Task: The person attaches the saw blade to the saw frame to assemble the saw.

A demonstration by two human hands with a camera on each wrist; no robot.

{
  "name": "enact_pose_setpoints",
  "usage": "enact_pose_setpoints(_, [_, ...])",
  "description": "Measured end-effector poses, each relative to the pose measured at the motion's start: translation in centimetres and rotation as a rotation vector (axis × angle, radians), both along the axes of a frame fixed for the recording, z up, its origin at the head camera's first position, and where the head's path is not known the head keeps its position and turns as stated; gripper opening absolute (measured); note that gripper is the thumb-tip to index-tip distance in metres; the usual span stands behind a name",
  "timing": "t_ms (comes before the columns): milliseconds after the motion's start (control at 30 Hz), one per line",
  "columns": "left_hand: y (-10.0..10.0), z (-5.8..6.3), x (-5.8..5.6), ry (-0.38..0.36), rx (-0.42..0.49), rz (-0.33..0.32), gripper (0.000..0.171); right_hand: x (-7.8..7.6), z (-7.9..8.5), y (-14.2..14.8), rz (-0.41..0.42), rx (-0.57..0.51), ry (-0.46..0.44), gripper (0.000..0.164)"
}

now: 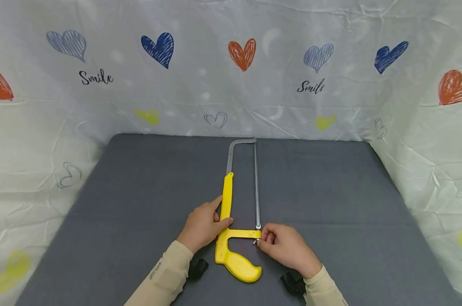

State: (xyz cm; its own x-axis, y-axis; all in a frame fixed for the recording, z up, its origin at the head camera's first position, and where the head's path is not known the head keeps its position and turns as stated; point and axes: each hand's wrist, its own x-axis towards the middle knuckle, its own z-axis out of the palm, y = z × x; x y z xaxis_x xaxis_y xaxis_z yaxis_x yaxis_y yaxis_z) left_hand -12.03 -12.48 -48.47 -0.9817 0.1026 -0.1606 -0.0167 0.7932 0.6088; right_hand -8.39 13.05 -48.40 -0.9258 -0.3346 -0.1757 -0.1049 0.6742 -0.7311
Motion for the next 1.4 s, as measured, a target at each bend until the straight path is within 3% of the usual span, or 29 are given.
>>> enact_pose_setpoints(633, [0.01,-0.14,0.01,-0.005,0.003,0.004,0.082,-0.11,-0.29,0.03,0.012,0.03,0.064,0.015])
enact_pose_setpoints(1400, [-0.06,-0.37,-0.21,0.001,-0.01,0.004,0.082,-0.2,-0.44,0.03,-0.022,0.038,0.035,0.016])
